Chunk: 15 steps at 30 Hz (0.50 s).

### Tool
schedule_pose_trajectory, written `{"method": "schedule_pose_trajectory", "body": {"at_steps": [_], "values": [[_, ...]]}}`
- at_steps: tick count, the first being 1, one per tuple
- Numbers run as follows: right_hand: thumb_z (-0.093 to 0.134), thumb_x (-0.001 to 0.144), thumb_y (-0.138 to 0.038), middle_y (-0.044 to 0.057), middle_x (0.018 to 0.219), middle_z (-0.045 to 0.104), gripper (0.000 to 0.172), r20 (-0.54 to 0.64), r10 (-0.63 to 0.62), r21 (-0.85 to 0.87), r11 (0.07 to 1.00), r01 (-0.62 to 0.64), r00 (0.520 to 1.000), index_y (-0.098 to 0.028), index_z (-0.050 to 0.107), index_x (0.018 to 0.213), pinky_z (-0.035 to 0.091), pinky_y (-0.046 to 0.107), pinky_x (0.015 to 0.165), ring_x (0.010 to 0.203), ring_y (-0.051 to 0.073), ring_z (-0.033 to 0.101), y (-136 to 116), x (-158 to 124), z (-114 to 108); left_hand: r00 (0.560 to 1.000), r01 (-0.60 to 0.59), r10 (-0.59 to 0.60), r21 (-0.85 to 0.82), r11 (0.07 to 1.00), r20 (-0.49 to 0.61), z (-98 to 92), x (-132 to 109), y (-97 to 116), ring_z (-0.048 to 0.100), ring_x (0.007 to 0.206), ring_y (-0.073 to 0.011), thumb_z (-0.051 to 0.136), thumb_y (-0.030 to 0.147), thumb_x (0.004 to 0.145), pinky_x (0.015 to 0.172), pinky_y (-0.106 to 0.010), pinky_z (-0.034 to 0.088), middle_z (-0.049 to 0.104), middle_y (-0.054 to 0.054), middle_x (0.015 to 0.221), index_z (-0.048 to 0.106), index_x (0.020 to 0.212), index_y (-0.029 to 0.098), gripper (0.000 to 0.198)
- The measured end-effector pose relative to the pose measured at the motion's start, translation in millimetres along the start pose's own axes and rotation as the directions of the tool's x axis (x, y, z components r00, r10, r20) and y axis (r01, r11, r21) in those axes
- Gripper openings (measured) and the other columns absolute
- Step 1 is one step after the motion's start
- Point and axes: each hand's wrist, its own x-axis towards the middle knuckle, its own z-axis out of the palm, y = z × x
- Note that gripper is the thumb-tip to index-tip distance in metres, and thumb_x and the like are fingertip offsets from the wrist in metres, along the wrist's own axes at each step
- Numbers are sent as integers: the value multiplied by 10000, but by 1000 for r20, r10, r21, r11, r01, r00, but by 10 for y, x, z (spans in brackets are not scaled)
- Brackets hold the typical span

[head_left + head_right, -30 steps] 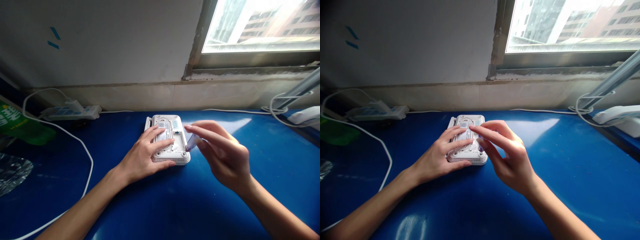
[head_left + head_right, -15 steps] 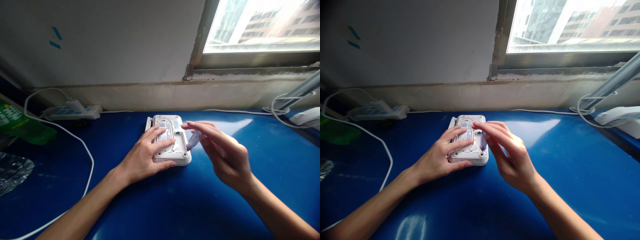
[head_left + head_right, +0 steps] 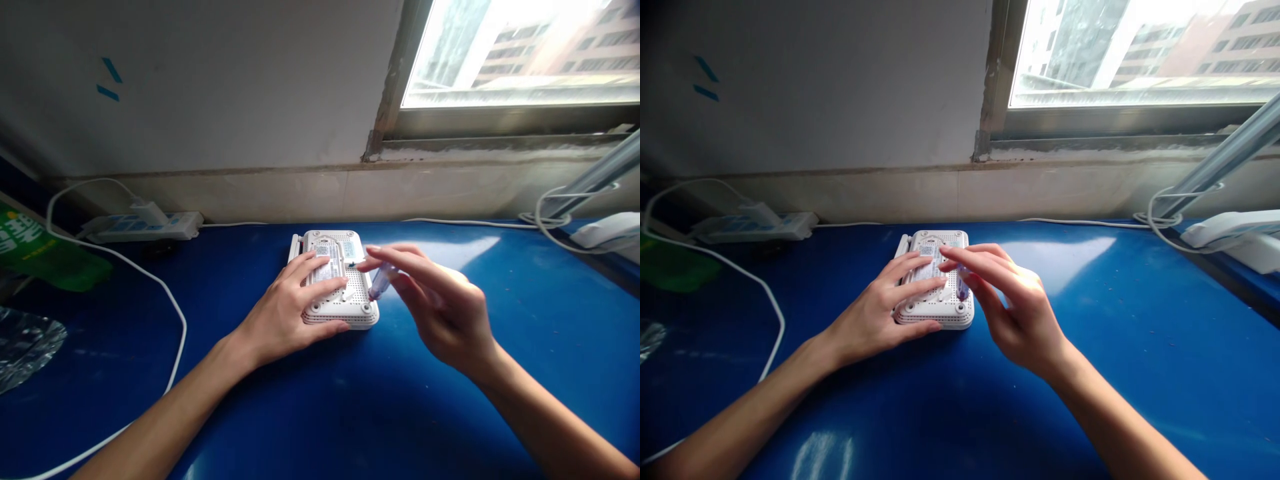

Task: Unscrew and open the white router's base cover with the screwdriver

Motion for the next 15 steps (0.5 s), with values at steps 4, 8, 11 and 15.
{"method": "schedule_pose_trajectory", "body": {"at_steps": [4, 8, 11, 15], "values": [[778, 926, -101, 42, 949, 715, 373, -115, 9, -52, 999, -15, 993, -307, 779, 1238, 570, 400, 748, 855, 225, 657, 25, 1, 6, 1000, 19, -19, -1, 1000, 20, -8, -3, 11, 309, 1594, -409, 800, 589, 890, 1282, -641, 342, 460, -103, 1662, 658, 1477, 328, 658], [726, 967, -128, 58, 1040, 684, 406, -63, 28, -68, 997, -32, 998, -324, 748, 1322, 579, 389, 768, 915, 228, 666, 21, -15, -6, 1000, 17, -17, 4, 1000, 21, -14, 0, 18, 313, 1591, -413, 798, 585, 893, 1280, -646, 342, 453, -108, 1666, 655, 1480, 329, 657], [543, 1034, -59, 88, 1249, 735, 547, 37, -15, -34, 999, 17, 999, -324, 612, 1508, 576, 445, 920, 1143, 266, 667, -14, 10, -3, 1000, 3, -3, 12, 1000, 15, -17, 7, 19, 322, 1586, -415, 798, 584, 894, 1278, -648, 345, 467, -116, 1652, 664, 1471, 320, 649], [677, 966, -35, 59, 1031, 760, 467, -41, -53, -77, 996, 50, 998, -291, 726, 1353, 564, 400, 807, 960, 238, 661, -36, 43, 22, 1000, 15, -16, 6, 1000, 22, -17, 4, 18, 312, 1591, -413, 802, 584, 891, 1280, -638, 346, 459, -112, 1658, 666, 1468, 325, 648]]}}
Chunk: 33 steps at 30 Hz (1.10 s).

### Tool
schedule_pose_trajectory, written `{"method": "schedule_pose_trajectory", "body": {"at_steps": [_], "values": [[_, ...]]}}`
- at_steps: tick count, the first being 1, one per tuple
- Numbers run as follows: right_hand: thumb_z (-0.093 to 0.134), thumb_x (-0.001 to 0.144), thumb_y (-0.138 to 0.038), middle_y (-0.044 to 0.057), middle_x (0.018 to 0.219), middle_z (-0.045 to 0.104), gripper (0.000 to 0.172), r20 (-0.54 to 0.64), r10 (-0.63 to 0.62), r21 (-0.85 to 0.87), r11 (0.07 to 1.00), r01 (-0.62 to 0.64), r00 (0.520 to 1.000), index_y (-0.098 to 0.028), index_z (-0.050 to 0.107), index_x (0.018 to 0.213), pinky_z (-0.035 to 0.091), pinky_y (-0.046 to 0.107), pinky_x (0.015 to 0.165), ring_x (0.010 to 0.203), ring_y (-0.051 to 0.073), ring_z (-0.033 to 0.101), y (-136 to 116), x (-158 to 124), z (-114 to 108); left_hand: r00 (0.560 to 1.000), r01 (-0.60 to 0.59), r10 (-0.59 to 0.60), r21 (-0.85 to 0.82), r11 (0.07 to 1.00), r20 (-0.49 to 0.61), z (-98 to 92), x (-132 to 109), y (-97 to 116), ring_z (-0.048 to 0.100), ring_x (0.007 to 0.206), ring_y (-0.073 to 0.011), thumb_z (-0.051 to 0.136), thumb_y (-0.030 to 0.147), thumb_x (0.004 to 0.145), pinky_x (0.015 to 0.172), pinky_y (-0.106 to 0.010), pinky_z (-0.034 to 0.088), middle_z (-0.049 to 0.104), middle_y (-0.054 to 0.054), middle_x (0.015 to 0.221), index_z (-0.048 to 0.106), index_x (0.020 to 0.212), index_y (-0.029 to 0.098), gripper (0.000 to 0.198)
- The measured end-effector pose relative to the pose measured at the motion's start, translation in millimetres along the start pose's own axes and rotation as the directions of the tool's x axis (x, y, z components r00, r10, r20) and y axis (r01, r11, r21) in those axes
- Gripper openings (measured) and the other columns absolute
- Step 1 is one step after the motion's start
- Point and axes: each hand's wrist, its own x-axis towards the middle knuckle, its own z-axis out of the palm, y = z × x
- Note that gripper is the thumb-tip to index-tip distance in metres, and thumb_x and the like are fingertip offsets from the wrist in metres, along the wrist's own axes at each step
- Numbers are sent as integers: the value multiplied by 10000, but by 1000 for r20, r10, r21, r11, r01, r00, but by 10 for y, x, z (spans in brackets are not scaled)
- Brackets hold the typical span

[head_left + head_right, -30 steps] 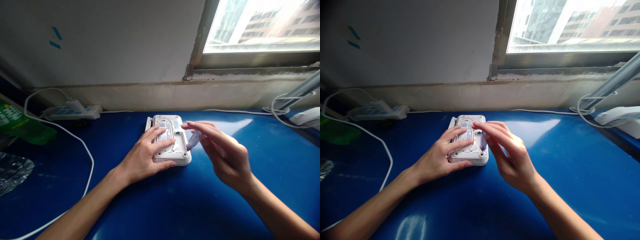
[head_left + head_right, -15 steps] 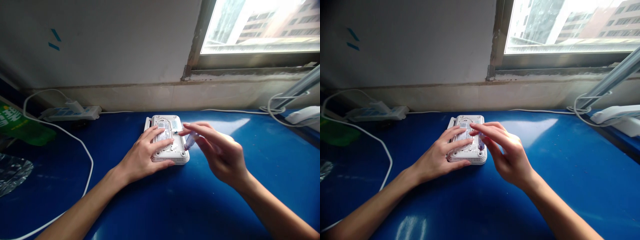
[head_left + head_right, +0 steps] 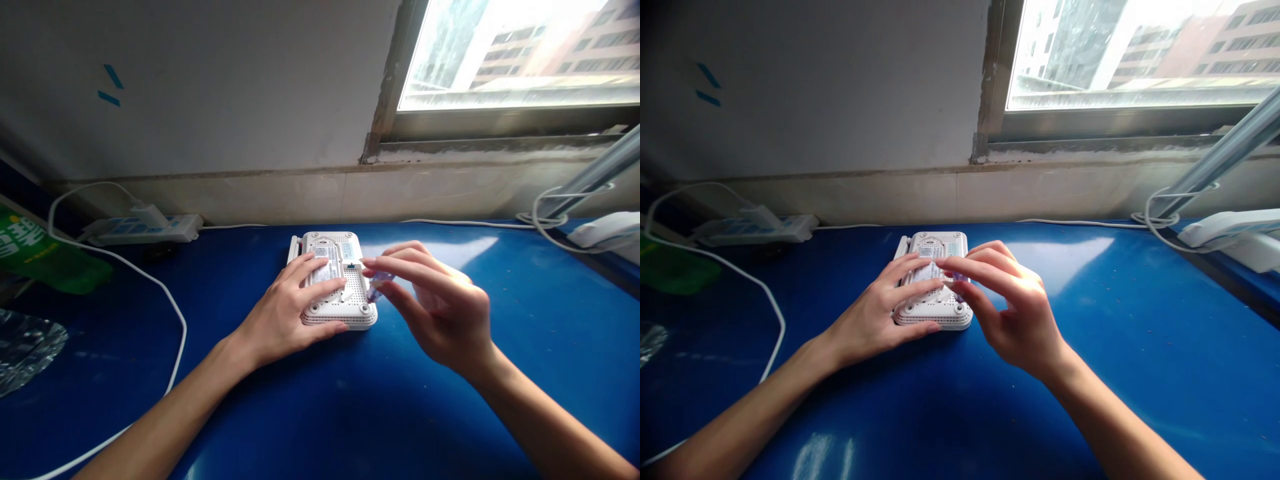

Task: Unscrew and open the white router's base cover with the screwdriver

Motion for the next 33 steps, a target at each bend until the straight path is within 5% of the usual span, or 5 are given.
{"method": "schedule_pose_trajectory", "body": {"at_steps": [4, 10, 17, 24, 33], "values": [[773, 924, -95, 37, 905, 644, 353, -34, 44, -29, 999, -45, 998, -297, 792, 1213, 537, 364, 714, 859, 217, 619, 17, -23, -9, 1000, -5, 5, -1, 1000, 4, 10, -6, -12, 305, 1593, -408, 794, 584, 898, 1281, -641, 341, 452, -104, 1662, 655, 1479, 329, 650], [504, 1032, -19, 105, 1447, 672, 553, 134, -1, 10, 1000, -1, 991, -266, 601, 1517, 515, 472, 1096, 1377, 283, 567, -3, -7, -56, 999, -36, 37, 19, 999, -13, 15, 0, -23, 316, 1585, -392, 778, 575, 918, 1284, -634, 338, 455, -110, 1656, 652, 1483, 319, 632], [795, 905, -66, 51, 929, 717, 358, -24, -27, -59, 998, 26, 999, -256, 784, 1209, 562, 388, 759, 900, 230, 642, -23, 2, -39, 1000, -7, 7, 17, 1000, 11, 21, -3, -29, 299, 1595, -393, 787, 585, 906, 1292, -627, 327, 436, -103, 1668, 649, 1485, 335, 645], [561, 1019, -8, 87, 1282, 751, 549, 79, -13, -23, 1000, 15, 997, -272, 617, 1496, 554, 453, 993, 1227, 259, 623, -6, -1, -39, 999, -41, 42, 20, 999, -17, 27, 11, -44, 325, 1584, -394, 772, 590, 917, 1278, -622, 359, 465, -116, 1645, 661, 1474, 315, 630], [799, 919, -120, 38, 903, 661, 333, -52, 33, -85, 996, -37, 998, -270, 782, 1216, 530, 368, 695, 818, 207, 606, 18, -24, -22, 1000, -13, 13, 18, 1000, 2, 24, 2, -40, 306, 1593, -400, 795, 582, 900, 1282, -630, 347, 445, -107, 1664, 653, 1482, 327, 652]]}}
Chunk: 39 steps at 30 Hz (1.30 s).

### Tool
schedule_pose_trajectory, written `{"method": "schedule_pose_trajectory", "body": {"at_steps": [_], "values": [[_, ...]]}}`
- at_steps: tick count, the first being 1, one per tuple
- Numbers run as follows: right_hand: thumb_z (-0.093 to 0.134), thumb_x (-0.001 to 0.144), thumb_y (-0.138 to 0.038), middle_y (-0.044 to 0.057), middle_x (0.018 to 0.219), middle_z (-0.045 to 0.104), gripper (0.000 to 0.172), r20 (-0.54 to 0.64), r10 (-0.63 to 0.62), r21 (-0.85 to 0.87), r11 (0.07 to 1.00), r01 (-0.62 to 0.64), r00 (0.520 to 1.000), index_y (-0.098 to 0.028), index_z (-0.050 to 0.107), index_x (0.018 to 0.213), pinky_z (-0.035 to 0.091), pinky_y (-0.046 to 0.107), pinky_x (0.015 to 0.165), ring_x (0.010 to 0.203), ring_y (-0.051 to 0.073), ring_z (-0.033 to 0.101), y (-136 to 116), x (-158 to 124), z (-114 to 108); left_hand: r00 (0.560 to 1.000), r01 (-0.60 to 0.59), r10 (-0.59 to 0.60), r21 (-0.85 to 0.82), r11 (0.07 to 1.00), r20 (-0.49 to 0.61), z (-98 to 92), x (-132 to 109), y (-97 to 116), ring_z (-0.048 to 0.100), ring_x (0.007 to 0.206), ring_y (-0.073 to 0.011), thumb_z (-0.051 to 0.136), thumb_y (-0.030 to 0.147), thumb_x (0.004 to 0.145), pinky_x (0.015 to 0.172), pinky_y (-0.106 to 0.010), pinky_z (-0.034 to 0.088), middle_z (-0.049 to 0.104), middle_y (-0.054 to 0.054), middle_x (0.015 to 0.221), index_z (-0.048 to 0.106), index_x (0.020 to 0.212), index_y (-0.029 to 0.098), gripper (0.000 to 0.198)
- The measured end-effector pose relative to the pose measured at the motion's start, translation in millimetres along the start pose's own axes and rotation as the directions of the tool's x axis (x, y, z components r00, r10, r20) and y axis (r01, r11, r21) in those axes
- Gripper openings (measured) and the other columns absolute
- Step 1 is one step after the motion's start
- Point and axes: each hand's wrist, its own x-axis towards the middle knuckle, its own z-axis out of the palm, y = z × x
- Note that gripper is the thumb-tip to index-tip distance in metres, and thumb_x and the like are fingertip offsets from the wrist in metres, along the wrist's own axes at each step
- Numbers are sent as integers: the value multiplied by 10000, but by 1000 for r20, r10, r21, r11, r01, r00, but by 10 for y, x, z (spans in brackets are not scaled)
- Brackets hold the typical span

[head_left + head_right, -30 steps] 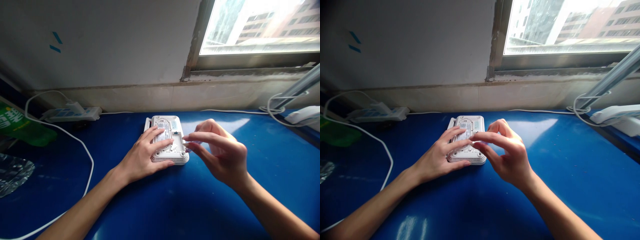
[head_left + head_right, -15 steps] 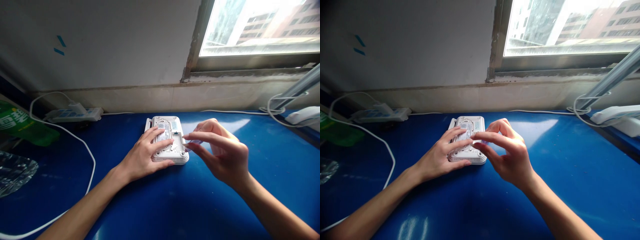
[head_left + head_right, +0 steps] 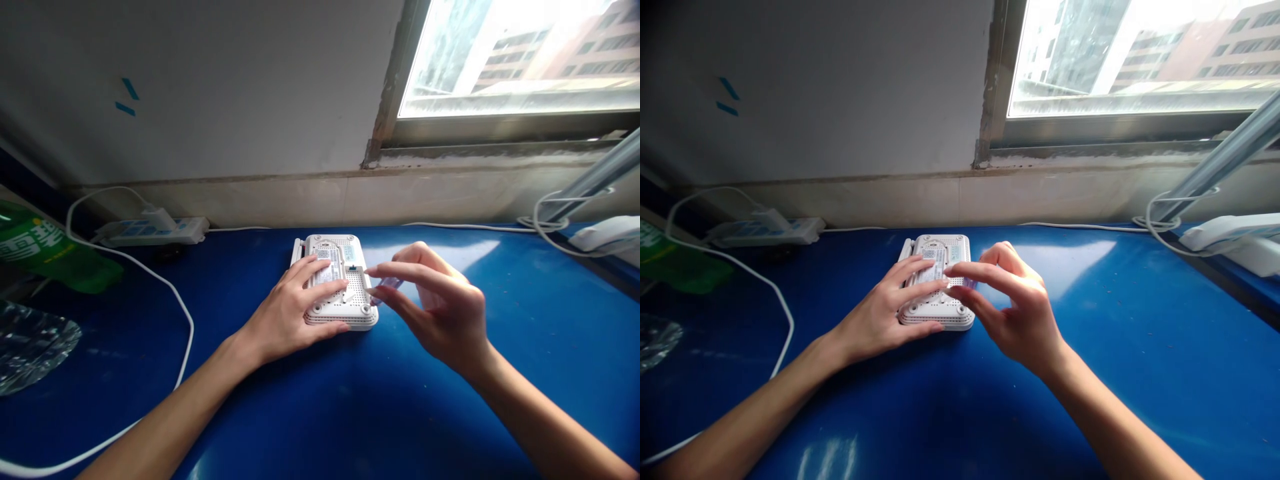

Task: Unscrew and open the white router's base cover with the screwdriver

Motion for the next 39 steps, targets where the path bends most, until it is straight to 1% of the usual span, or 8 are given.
{"method": "schedule_pose_trajectory", "body": {"at_steps": [5, 10, 14, 20, 24, 29, 35, 39], "values": [[557, 1024, -32, 72, 1209, 772, 539, 91, -37, 83, 996, 30, 995, -315, 645, 1474, 560, 457, 945, 1143, 261, 655, 14, 28, -22, 999, -28, 28, 12, 1000, -23, 3, -1, -12, 324, 1587, -395, 776, 575, 918, 1279, -625, 356, 459, -118, 1651, 671, 1463, 316, 613], [756, 929, -55, 43, 1014, 798, 440, 35, -54, 98, 994, 50, 998, -297, 755, 1296, 577, 396, 793, 929, 232, 676, -15, 55, -53, 1000, -11, 11, 10, 1000, -8, -4, -4, 4, 321, 1589, -398, 791, 568, 908, 1279, -632, 351, 445, -114, 1663, 645, 1489, 337, 642], [809, 909, -117, 41, 877, 686, 298, 42, -28, 46, 999, 26, 999, -265, 804, 1167, 530, 359, 676, 804, 208, 618, -11, 33, -67, 1000, 1, -1, 0, 1000, -3, -3, -5, 6, 315, 1591, -409, 800, 577, 896, 1276, -647, 348, 442, -102, 1668, 645, 1486, 349, 651], [543, 1045, -58, 93, 1245, 755, 527, 137, -27, 131, 991, 9, 990, -306, 612, 1505, 568, 451, 931, 1150, 257, 661, 2, 12, -41, 999, -29, 29, 5, 1000, -18, -1, -2, -5, 325, 1584, -395, 772, 594, 916, 1270, -633, 367, 461, -120, 1651, 663, 1468, 313, 629], [676, 996, -85, 66, 1090, 795, 431, 51, 53, 171, 983, -61, 997, -315, 720, 1358, 593, 434, 816, 981, 249, 703, 24, -17, -23, 1000, -14, 14, -8, 1000, -4, -13, -8, 3, 318, 1588, -401, 766, 611, 913, 1268, -642, 367, 453, -115, 1659, 662, 1470, 320, 636], [797, 928, -144, 41, 907, 695, 312, 19, 67, 124, 990, -69, 998, -290, 797, 1204, 546, 356, 651, 782, 201, 642, 34, -40, -13, 1000, -3, 3, -8, 1000, -6, -15, -6, 16, 320, 1588, -405, 790, 580, 904, 1273, -649, 354, 450, -112, 1662, 653, 1479, 328, 642], [565, 1018, -15, 83, 1261, 766, 562, 157, -52, 152, 988, 28, 986, -281, 603, 1512, 575, 427, 936, 1151, 243, 652, -43, 15, 2, 1000, -18, 18, 6, 1000, -1, -17, 5, 33, 316, 1590, -404, 813, 538, 897, 1285, -635, 343, 459, -134, 1652, 666, 1468, 304, 635], [704, 948, -10, 60, 1067, 788, 465, 80, -78, 83, 994, 72, 994, -257, 716, 1342, 580, 381, 793, 918, 207, 666, -60, 34, 26, 1000, 4, -4, -4, 1000, 11, -21, -5, 38, 313, 1591, -403, 801, 540, 909, 1281, -641, 344, 445, -123, 1663, 642, 1491, 322, 642]]}}
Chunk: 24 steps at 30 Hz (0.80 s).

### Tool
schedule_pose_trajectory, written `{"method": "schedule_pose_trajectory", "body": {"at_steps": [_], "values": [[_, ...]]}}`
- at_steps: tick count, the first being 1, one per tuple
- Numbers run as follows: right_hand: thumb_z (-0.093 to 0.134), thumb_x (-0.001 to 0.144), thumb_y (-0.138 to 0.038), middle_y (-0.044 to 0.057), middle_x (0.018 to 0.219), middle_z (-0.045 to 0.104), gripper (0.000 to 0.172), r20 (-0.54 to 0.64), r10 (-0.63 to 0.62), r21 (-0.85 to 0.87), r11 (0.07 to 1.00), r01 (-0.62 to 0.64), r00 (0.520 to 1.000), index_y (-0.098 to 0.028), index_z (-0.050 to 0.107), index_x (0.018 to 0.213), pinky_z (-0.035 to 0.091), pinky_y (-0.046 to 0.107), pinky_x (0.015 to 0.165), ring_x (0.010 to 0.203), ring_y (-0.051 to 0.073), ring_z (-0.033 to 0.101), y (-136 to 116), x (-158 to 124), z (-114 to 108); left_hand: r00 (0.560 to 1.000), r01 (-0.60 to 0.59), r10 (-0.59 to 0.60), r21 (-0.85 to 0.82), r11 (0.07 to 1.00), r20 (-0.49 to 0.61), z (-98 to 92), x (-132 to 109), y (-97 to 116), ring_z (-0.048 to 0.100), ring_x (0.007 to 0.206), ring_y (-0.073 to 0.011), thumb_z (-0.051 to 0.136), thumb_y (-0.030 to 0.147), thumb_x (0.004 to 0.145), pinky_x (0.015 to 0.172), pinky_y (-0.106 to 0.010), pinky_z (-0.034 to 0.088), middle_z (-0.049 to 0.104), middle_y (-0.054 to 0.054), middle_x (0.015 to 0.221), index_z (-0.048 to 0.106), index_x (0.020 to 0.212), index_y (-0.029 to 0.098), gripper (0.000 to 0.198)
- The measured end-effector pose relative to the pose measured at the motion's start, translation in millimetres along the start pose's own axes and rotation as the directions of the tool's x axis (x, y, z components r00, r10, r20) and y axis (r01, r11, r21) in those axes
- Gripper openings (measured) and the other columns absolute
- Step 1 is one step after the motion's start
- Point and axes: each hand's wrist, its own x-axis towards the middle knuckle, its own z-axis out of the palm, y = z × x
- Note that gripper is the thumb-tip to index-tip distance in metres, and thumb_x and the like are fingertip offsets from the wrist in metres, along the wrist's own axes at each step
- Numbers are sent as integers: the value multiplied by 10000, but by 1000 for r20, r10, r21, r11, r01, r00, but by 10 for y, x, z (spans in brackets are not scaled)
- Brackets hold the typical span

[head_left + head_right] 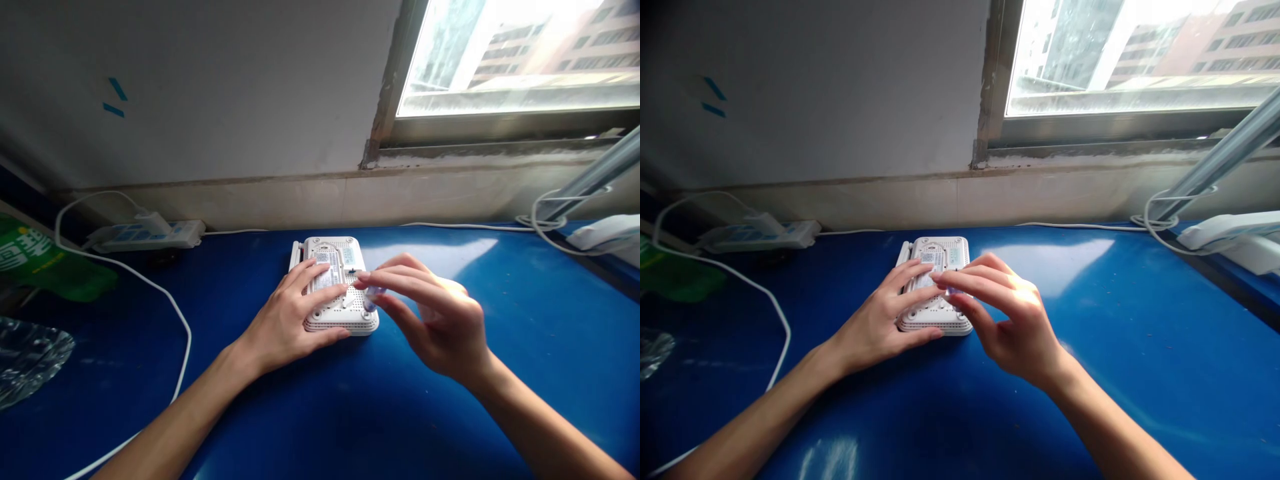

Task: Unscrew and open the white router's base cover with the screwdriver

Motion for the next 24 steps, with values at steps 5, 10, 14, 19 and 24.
{"method": "schedule_pose_trajectory", "body": {"at_steps": [5, 10, 14, 19, 24], "values": [[786, 915, -85, 26, 864, 617, 313, -65, 96, -53, 994, -100, 993, -262, 791, 1173, 537, 330, 643, 762, 179, 589, 30, -35, 7, 1000, 0, 0, -10, 1000, 1, 3, 2, -1, 307, 1593, -406, 802, 561, 901, 1273, -645, 360, 451, -103, 1662, 635, 1496, 338, 657], [564, 1015, -30, 105, 1262, 738, 564, 70, 63, 25, 998, -65, 996, -296, 605, 1511, 597, 435, 915, 1155, 262, 671, 21, -14, 2, 1000, -18, 18, -3, 1000, -8, 5, 12, -3, 296, 1598, -400, 781, 573, 915, 1279, -636, 354, 439, -113, 1671, 637, 1497, 315, 653], [638, 982, -18, 58, 1145, 810, 553, 31, 29, -9, 1000, -28, 999, -299, 652, 1457, 613, 402, 857, 1034, 238, 720, 8, 25, 7, 1000, -11, 11, 11, 1000, 10, -1, 9, 2, 290, 1603, -396, 779, 570, 918, 1289, -633, 335, 437, -117, 1672, 633, 1501, 318, 651], [745, 930, -62, 59, 920, 758, 400, -29, -5, -104, 995, 2, 1000, -234, 751, 1291, 579, 376, 702, 789, 212, 656, 7, 13, 62, 1000, -3, 3, 8, 1000, 9, -2, 0, 9, 298, 1598, -407, 794, 553, 909, 1288, -638, 332, 443, -125, 1664, 645, 1489, 323, 641], [759, 936, -105, 54, 866, 669, 318, -67, 23, -149, 988, -33, 997, -216, 776, 1234, 578, 357, 694, 805, 210, 630, 11, -22, 115, 1000, -1, 1, 5, 1000, 1, 8, -4, 6, 306, 1595, -411, 797, 540, 910, 1288, -637, 333, 444, -128, 1663, 662, 1472, 311, 621]]}}
